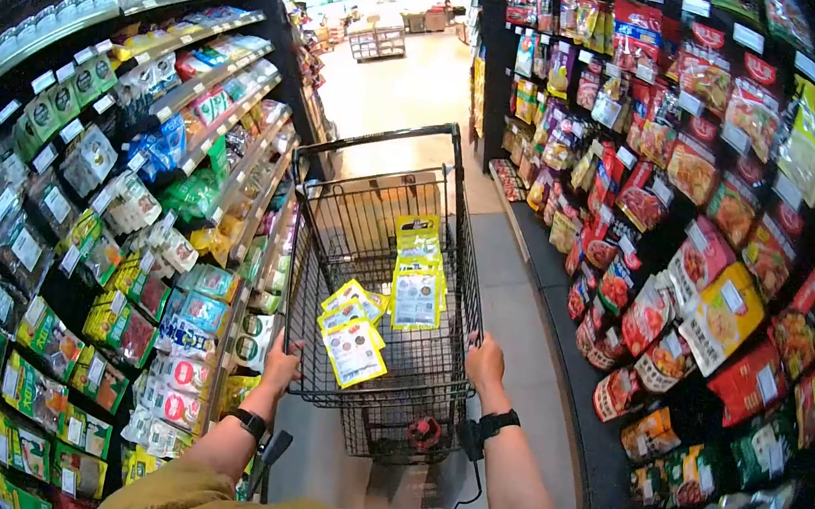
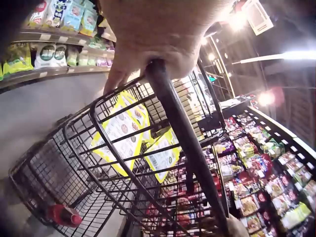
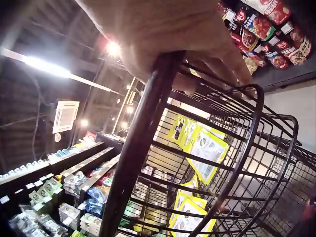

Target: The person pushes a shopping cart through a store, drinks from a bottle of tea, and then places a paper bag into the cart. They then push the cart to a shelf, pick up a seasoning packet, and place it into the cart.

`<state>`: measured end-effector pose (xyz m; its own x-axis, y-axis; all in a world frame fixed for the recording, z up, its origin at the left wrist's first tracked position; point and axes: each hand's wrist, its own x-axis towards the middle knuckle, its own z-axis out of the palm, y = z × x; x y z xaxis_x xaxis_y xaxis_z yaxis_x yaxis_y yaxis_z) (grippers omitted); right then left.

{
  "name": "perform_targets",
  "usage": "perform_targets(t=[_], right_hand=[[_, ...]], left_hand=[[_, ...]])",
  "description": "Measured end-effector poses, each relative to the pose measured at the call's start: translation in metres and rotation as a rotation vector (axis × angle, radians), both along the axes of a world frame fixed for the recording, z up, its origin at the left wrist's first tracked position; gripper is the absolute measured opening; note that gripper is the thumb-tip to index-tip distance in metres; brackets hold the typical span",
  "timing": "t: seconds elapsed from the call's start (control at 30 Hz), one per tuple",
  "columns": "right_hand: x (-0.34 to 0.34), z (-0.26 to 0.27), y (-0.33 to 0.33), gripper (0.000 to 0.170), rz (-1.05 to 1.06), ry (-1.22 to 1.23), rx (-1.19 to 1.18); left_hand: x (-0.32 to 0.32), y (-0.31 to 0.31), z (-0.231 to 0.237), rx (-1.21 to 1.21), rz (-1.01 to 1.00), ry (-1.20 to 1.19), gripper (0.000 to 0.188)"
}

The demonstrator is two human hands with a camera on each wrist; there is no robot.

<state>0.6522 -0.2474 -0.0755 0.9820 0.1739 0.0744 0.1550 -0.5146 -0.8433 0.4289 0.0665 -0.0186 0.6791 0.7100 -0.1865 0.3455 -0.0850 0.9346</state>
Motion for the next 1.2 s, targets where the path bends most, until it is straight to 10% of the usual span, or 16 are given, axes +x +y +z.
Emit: perform_targets(t=[1.2], right_hand=[[0.591,-0.028,0.221,0.019,0.255,-0.067,0.056]], left_hand=[[0.532,0.188,-0.028,-0.068,0.184,-0.054,0.077]])
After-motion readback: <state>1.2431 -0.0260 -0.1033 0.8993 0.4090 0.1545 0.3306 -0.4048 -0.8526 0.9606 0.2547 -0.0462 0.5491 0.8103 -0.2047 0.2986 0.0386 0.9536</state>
